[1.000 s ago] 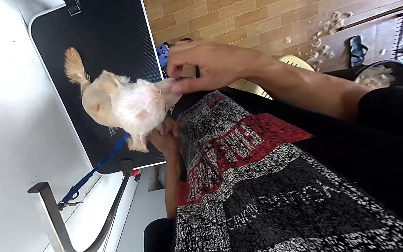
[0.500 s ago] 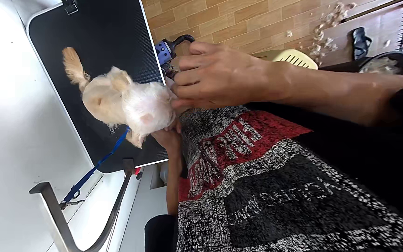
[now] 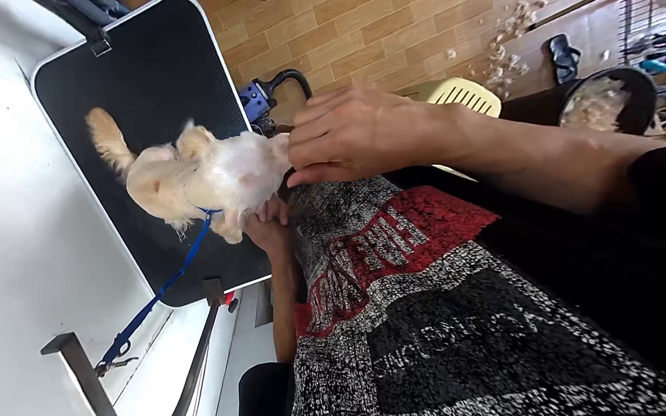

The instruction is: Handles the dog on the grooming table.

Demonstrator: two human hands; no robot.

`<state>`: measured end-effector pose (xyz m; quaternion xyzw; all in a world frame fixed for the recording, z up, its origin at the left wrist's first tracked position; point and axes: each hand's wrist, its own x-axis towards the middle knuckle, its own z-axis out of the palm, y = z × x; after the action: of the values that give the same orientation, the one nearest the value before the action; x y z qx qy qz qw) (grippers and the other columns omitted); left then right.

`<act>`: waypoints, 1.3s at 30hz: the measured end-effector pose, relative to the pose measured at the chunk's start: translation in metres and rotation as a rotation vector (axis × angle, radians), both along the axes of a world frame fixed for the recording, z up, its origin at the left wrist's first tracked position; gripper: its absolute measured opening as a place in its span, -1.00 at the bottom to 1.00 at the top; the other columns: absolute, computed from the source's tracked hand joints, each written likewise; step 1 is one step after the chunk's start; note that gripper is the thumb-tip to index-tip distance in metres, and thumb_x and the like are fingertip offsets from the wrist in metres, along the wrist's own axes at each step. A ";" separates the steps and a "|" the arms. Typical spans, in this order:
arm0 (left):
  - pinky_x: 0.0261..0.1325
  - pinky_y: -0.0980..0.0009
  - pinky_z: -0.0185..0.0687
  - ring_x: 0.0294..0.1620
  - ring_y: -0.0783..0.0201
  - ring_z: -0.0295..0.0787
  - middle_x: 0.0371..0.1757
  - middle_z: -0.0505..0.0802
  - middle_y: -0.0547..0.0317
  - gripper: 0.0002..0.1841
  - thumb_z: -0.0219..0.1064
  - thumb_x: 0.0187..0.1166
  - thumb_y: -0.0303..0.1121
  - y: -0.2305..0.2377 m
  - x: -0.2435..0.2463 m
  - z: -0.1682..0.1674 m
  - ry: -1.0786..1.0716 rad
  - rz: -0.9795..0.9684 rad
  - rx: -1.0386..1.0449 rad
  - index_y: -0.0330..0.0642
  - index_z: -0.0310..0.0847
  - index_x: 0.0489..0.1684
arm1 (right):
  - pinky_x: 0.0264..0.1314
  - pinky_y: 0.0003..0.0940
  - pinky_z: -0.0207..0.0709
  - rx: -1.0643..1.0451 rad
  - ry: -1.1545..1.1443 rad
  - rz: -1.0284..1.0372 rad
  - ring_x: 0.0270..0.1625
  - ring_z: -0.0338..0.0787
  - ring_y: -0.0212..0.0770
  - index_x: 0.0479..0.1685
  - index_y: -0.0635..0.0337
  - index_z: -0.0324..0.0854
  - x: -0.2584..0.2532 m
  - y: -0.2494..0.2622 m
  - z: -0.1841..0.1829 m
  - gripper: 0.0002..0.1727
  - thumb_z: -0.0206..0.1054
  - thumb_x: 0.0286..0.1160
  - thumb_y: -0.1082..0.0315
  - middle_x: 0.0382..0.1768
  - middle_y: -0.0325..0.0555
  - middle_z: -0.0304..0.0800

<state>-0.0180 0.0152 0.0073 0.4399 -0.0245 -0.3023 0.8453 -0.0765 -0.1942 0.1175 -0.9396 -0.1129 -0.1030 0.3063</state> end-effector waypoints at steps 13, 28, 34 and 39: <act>-0.76 0.67 0.25 -0.90 0.53 0.26 -0.88 0.35 0.45 -0.29 -0.59 0.87 0.00 -0.016 -0.003 0.015 -0.023 0.041 -0.034 0.03 0.25 -0.78 | -0.32 0.01 0.48 0.477 1.343 -0.345 -0.52 0.58 -0.06 -0.49 0.36 0.69 -0.092 -0.055 -0.136 -0.23 0.06 0.76 -0.24 -0.61 0.04 0.58; -0.77 0.65 0.24 -0.90 0.52 0.29 -0.88 0.39 0.41 -0.31 -0.53 0.88 -0.08 -0.027 -0.023 0.036 0.051 0.201 0.069 -0.02 0.24 -0.82 | -0.32 -0.03 0.39 0.426 1.002 0.077 -0.48 0.52 -0.09 -0.50 0.26 0.53 -0.078 -0.069 -0.160 -0.37 0.26 0.66 -0.20 -0.63 -0.09 0.43; -0.76 0.66 0.23 -0.90 0.53 0.30 -0.88 0.40 0.42 -0.30 -0.53 0.87 -0.08 -0.023 -0.028 0.037 0.086 0.209 0.063 -0.01 0.26 -0.83 | -0.44 -0.54 0.30 0.879 0.298 -0.080 -0.45 0.44 -0.54 -0.48 0.07 0.48 -0.023 -0.059 -0.095 -0.54 0.26 0.60 -0.11 -0.52 -0.39 0.46; -0.72 0.66 0.33 -0.85 0.58 0.37 -0.85 0.46 0.49 -0.23 -0.54 0.84 0.16 -0.009 -0.028 0.041 0.086 0.172 0.064 0.02 0.35 -0.77 | 0.05 -0.16 0.53 0.498 0.117 0.117 0.01 0.68 -0.19 -0.25 0.08 0.70 0.029 -0.026 -0.029 -0.50 0.65 0.13 -0.15 -0.13 -0.17 0.72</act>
<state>-0.0465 0.0067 0.0480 0.4536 0.0594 -0.2482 0.8539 -0.0475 -0.2200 0.0888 -0.8314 -0.1201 -0.0552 0.5397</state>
